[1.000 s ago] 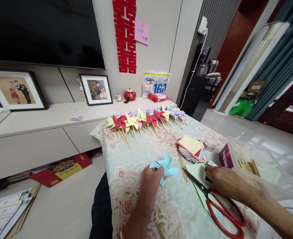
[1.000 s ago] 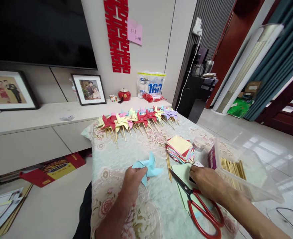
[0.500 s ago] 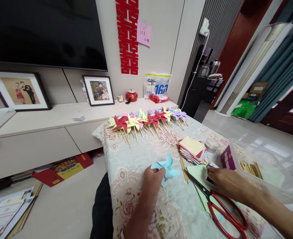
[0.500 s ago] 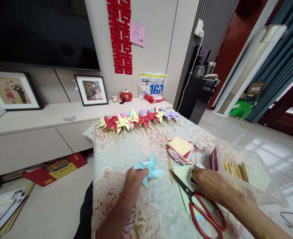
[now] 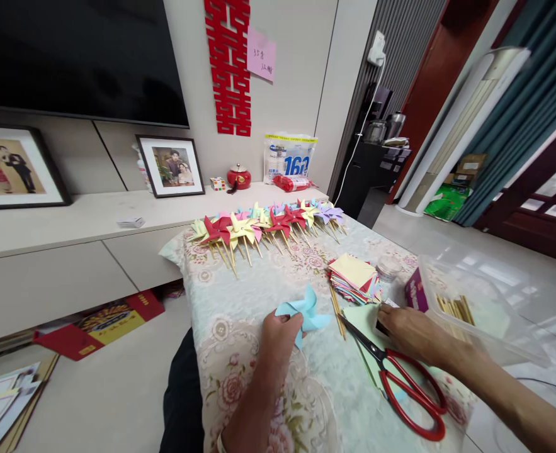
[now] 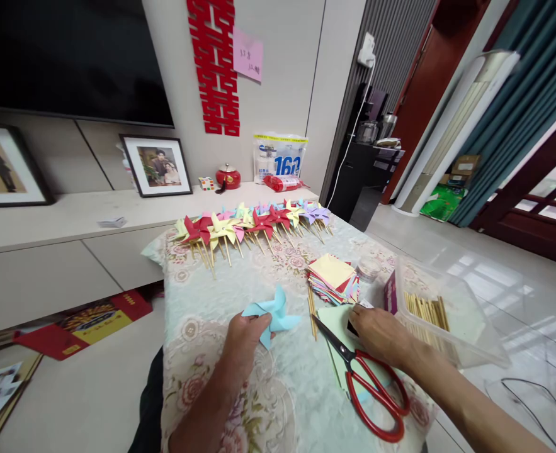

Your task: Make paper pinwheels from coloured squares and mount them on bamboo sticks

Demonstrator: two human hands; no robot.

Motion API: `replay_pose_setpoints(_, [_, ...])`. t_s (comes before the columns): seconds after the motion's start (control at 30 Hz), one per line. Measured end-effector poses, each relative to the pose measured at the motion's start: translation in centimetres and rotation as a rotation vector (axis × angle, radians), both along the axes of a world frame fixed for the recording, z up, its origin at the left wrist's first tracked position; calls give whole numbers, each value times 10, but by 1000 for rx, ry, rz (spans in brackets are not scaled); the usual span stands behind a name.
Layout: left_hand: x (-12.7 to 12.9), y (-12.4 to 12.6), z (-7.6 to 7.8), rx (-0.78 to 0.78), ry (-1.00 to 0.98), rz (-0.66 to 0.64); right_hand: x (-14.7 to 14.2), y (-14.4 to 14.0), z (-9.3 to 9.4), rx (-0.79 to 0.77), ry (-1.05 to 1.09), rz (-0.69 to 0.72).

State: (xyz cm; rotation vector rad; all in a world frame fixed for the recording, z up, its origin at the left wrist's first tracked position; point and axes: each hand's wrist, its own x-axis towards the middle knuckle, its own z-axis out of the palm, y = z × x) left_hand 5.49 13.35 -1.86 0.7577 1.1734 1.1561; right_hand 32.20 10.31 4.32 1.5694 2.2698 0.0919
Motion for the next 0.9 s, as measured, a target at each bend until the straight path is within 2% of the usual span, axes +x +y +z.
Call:
replay_pose_setpoints(0.23, [0,-1,3,-14,46,23,0,-3,6,15,0,7])
replay_pose_setpoints(0.6, [1,-3,10,-23,23,40,11,-9,6,89,206,-110])
replay_pose_setpoints(0.73, [1,-4,12,-43,7,48,0,-13,17,110,508,-212])
replay_pose_setpoints(0.8, [1,-3,13,-43,-5,56,-13,-13,18,33,756,-279])
replay_pose_setpoints(0.9, [1,-3,12,-41,-16,76,-40,-8,9,-98,1137,-386])
